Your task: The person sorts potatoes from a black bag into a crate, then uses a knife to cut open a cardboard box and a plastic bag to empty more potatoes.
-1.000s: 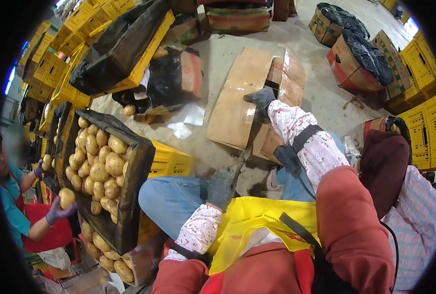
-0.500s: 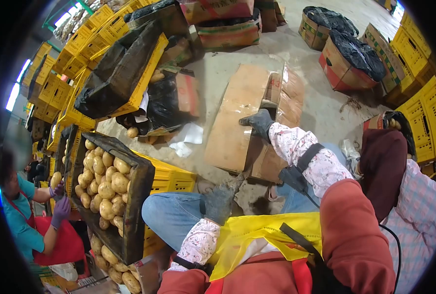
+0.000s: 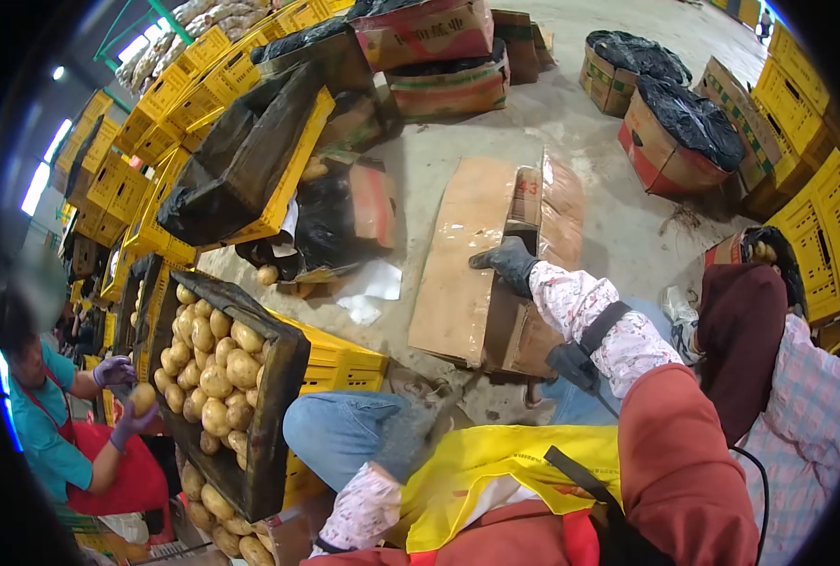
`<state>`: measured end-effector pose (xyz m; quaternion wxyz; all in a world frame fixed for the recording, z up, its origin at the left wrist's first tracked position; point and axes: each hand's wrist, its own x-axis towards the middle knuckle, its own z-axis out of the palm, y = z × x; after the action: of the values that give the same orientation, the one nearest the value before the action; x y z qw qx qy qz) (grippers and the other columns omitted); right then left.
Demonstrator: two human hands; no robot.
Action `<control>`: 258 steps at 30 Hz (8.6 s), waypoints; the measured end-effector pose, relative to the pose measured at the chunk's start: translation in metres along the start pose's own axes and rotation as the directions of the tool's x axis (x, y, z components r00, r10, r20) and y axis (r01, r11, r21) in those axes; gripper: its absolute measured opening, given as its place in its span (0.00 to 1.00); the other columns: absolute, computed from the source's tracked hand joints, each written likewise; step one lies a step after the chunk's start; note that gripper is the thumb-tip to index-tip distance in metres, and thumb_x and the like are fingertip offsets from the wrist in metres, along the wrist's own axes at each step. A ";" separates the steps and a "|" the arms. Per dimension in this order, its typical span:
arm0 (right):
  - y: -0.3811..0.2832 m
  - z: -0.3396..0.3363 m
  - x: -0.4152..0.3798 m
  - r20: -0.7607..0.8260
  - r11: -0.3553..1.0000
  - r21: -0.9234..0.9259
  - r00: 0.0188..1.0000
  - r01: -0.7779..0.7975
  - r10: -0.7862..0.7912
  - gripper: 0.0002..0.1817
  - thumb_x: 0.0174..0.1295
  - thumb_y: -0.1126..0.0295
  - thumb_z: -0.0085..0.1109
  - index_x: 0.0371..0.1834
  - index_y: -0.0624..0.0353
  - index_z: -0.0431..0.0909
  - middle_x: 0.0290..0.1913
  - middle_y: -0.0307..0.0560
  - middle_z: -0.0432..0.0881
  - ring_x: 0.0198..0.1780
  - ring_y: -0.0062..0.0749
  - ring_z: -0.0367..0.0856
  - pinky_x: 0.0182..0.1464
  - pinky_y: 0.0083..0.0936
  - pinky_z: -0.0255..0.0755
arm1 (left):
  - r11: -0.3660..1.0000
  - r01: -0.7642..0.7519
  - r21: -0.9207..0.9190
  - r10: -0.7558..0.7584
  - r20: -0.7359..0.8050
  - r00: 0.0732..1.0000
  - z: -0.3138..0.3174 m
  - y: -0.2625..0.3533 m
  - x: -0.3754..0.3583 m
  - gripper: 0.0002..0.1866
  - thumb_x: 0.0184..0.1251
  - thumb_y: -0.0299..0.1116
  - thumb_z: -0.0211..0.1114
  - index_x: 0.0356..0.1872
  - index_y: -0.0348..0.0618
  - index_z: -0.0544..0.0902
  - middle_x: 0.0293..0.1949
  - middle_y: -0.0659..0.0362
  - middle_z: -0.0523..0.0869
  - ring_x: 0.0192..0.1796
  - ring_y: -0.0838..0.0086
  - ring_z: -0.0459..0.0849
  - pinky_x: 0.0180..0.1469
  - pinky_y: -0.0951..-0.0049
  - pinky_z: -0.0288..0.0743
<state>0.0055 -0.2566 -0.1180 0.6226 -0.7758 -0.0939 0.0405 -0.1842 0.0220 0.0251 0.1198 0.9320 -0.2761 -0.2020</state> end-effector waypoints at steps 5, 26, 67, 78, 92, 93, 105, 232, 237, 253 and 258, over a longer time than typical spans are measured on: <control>-0.064 0.035 -0.030 -0.030 0.845 0.488 0.963 -0.219 0.267 0.17 0.46 0.78 0.67 0.42 0.68 0.78 0.37 0.45 0.83 0.36 0.26 0.78 0.40 0.25 0.74 | 0.773 -0.145 -0.617 0.156 -0.036 0.987 -0.068 -0.019 -0.021 0.24 0.63 0.25 0.55 0.62 0.43 0.68 0.39 0.58 0.79 0.40 0.75 0.76 0.41 0.75 0.71; -0.141 0.103 -0.112 0.270 0.954 0.216 0.952 -0.209 0.147 0.20 0.52 0.70 0.61 0.49 0.64 0.74 0.45 0.56 0.80 0.46 0.43 0.79 0.50 0.30 0.70 | 0.953 -0.167 0.251 0.278 -0.514 0.811 -0.194 -0.110 0.181 0.10 0.59 0.38 0.59 0.39 0.50 0.80 0.35 0.53 0.82 0.39 0.56 0.80 0.42 0.63 0.73; -0.176 0.044 -0.029 -0.265 0.769 0.638 0.926 -0.041 0.270 0.09 0.44 0.74 0.63 0.26 0.69 0.76 0.16 0.48 0.76 0.11 0.29 0.74 0.11 0.23 0.69 | 0.961 -0.275 0.031 0.240 -0.588 0.772 0.033 -0.016 0.054 0.23 0.59 0.34 0.63 0.54 0.32 0.72 0.39 0.51 0.83 0.35 0.61 0.81 0.39 0.68 0.75; -0.148 0.056 -0.028 -0.299 0.886 0.464 0.940 -0.008 0.165 0.12 0.42 0.70 0.67 0.28 0.67 0.79 0.17 0.47 0.78 0.15 0.29 0.77 0.17 0.23 0.72 | 0.991 0.016 0.135 0.015 -0.227 0.974 0.089 -0.136 0.238 0.34 0.50 0.54 0.64 0.56 0.46 0.71 0.55 0.46 0.74 0.57 0.56 0.72 0.56 0.62 0.66; -0.072 0.039 -0.007 -0.401 0.398 -0.825 0.912 -0.402 0.089 0.48 0.41 0.56 0.67 0.62 0.74 0.56 0.62 0.69 0.61 0.65 0.57 0.58 0.62 0.56 0.55 | 0.994 -0.035 0.106 0.056 -0.206 0.977 0.049 0.019 0.095 0.13 0.50 0.42 0.65 0.31 0.45 0.78 0.31 0.49 0.82 0.34 0.52 0.82 0.36 0.56 0.76; -0.099 0.029 -0.016 -0.447 0.377 -0.779 0.865 -0.502 0.228 0.40 0.53 0.53 0.58 0.65 0.66 0.56 0.66 0.62 0.58 0.67 0.55 0.55 0.63 0.58 0.53 | 0.984 0.039 0.172 -0.011 -0.161 0.987 0.051 0.029 0.093 0.13 0.50 0.41 0.64 0.32 0.45 0.78 0.31 0.48 0.82 0.33 0.52 0.82 0.35 0.56 0.76; -0.107 -0.055 -0.018 -0.370 0.576 -0.772 0.927 -0.270 -0.060 0.10 0.52 0.70 0.49 0.35 0.60 0.77 0.45 0.59 0.76 0.47 0.48 0.76 0.43 0.40 0.72 | 0.946 -0.305 0.111 0.324 -0.266 0.908 0.000 0.027 0.078 0.14 0.53 0.37 0.60 0.42 0.48 0.76 0.32 0.51 0.80 0.33 0.56 0.81 0.32 0.58 0.74; -0.567 -0.351 -0.030 -0.384 0.486 0.873 0.574 -0.028 0.723 0.26 0.47 0.78 0.59 0.54 0.68 0.68 0.45 0.48 0.78 0.44 0.37 0.79 0.47 0.33 0.75 | -0.471 0.217 -0.855 -0.321 0.395 0.861 -0.471 0.161 0.244 0.10 0.56 0.39 0.67 0.30 0.49 0.75 0.18 0.67 0.71 0.17 0.80 0.69 0.22 0.79 0.66; -0.501 -0.392 0.016 -0.439 0.569 0.820 0.567 -0.063 0.696 0.22 0.50 0.76 0.57 0.52 0.63 0.70 0.45 0.46 0.78 0.41 0.35 0.79 0.48 0.31 0.74 | -0.095 -0.114 -0.989 -0.464 -0.057 0.884 -0.550 0.148 0.324 0.06 0.59 0.33 0.64 0.31 0.44 0.77 0.19 0.66 0.69 0.19 0.80 0.68 0.23 0.79 0.65; -0.479 -0.525 0.468 -0.445 0.500 -0.836 0.813 -0.226 -0.376 0.29 0.56 0.60 0.58 0.57 0.67 0.67 0.54 0.64 0.72 0.55 0.56 0.71 0.57 0.40 0.65 | -0.305 -0.340 -0.889 -0.411 -0.199 0.889 -0.738 0.059 0.655 0.16 0.55 0.41 0.68 0.37 0.39 0.78 0.23 0.63 0.79 0.20 0.84 0.71 0.21 0.81 0.65; -0.287 -0.606 0.579 -0.241 0.712 -0.700 0.954 -0.044 -0.178 0.27 0.56 0.60 0.58 0.56 0.63 0.69 0.52 0.63 0.74 0.52 0.48 0.75 0.53 0.32 0.68 | -0.052 0.086 -0.995 -0.498 0.100 0.862 -0.620 0.022 0.594 0.19 0.53 0.45 0.65 0.41 0.43 0.80 0.23 0.67 0.77 0.19 0.85 0.69 0.20 0.82 0.62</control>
<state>0.6538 -0.6647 0.3269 0.2913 -0.9463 -0.0380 -0.1353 0.5351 -0.2615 0.3997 0.7228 0.6335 0.1742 -0.2143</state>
